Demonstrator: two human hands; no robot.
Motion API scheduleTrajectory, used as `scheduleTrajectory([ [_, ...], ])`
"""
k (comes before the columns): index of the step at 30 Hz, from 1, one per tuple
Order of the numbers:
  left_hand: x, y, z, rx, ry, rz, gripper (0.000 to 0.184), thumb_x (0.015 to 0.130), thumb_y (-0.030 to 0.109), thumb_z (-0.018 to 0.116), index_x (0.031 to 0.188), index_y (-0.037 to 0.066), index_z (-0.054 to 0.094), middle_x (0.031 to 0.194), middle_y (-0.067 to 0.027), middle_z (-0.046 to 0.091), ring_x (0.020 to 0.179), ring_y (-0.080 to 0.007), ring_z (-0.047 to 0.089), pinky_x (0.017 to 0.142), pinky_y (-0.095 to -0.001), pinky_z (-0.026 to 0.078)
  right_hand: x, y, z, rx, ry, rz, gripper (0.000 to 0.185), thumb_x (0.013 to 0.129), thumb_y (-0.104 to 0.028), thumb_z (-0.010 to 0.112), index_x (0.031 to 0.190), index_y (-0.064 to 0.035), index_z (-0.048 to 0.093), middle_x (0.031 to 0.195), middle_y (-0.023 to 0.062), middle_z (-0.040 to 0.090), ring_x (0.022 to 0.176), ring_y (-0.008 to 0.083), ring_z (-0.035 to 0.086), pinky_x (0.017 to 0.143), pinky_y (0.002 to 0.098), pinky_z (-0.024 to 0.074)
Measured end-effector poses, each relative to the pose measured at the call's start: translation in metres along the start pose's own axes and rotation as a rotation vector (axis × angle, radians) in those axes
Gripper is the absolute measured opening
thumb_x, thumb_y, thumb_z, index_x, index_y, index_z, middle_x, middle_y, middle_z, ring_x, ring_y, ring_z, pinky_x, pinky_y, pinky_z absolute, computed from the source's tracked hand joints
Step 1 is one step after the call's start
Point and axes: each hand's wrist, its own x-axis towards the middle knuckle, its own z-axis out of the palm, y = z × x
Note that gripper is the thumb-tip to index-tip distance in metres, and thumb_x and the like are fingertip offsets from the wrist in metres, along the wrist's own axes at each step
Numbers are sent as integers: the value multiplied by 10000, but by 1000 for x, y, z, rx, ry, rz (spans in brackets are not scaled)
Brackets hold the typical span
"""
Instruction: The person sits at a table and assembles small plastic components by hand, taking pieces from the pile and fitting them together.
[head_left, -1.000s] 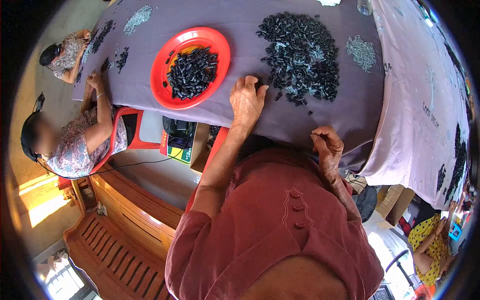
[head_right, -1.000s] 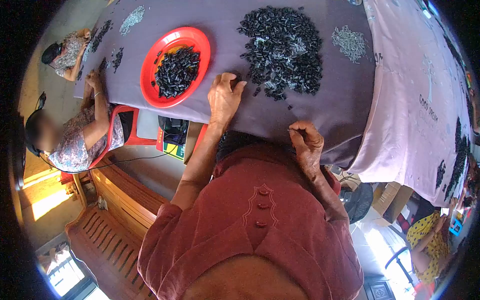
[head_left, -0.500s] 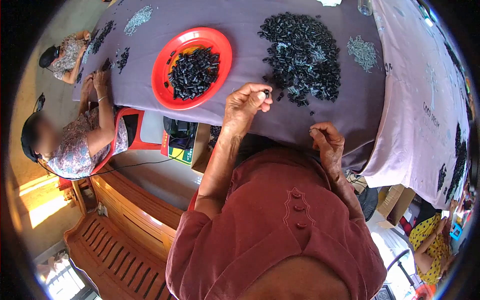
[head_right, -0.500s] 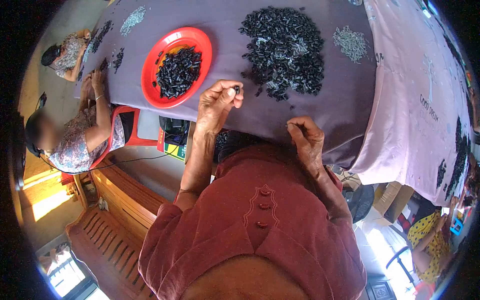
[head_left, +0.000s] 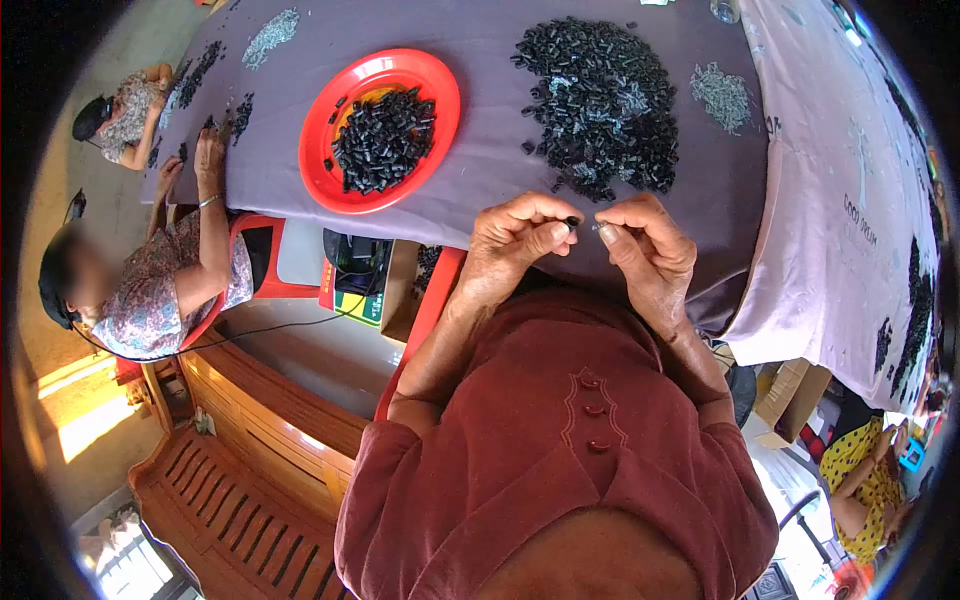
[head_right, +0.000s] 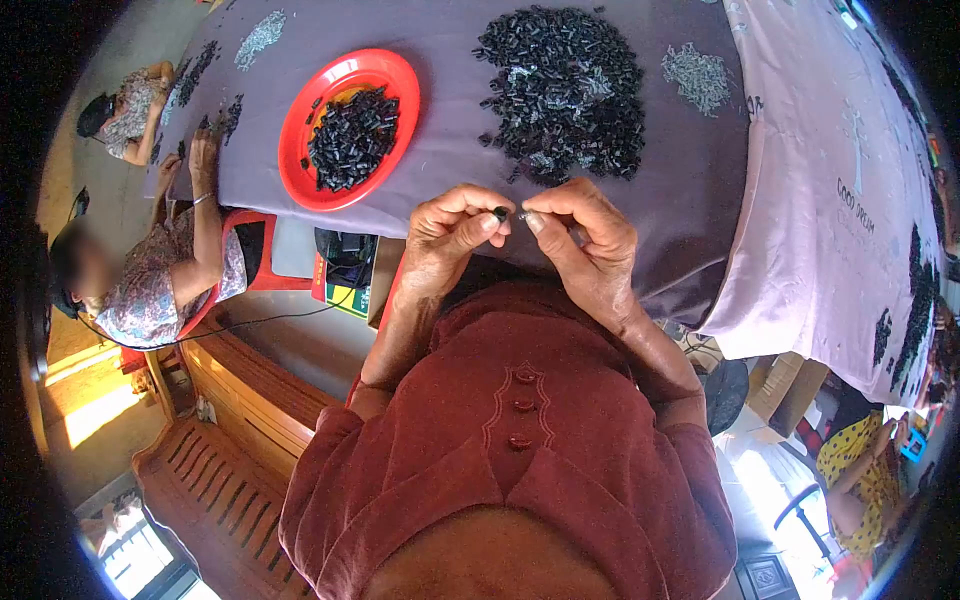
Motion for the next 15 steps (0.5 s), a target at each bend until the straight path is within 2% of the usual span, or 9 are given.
scheduleTrajectory([
  [4, -3, -1, 6, 9, -15, -1, 122, 708, 70, 512, 809, 3, 521, 697, -32, 524, 623, -66, 478, 563, -181, 416, 4, 0, 2, -132, -17, -107, 117, 654, 36, 518, 755, -23, 522, 662, 23, 467, 571, 73, 426, 496, 177, 346],
  [9, -7, -3, 7, 33, -5, -9, 123, 706, 65, 515, 812, 3, 520, 711, -27, 521, 620, -58, 471, 558, -172, 411, 2, -3, 0, -294, -48, -133, 129, 642, 31, 522, 755, -30, 524, 655, 38, 469, 548, 90, 440, 469, 188, 354],
  [14, -8, -7, 7, -42, 45, -33, 86, 703, -4, 491, 787, 6, 505, 703, -18, 512, 635, -55, 463, 572, -166, 386, -1, -5, 0, -406, -90, -116, 133, 635, 17, 531, 755, -40, 529, 680, 59, 482, 563, 122, 467, 476, 204, 378],
  [15, -8, -7, 8, -43, 45, -32, 86, 703, -4, 491, 787, 6, 505, 703, -18, 512, 635, -55, 463, 572, -166, 386, 0, -6, 1, -417, -76, -190, 137, 628, 18, 532, 752, -41, 528, 699, 64, 488, 581, 139, 479, 492, 213, 390],
])
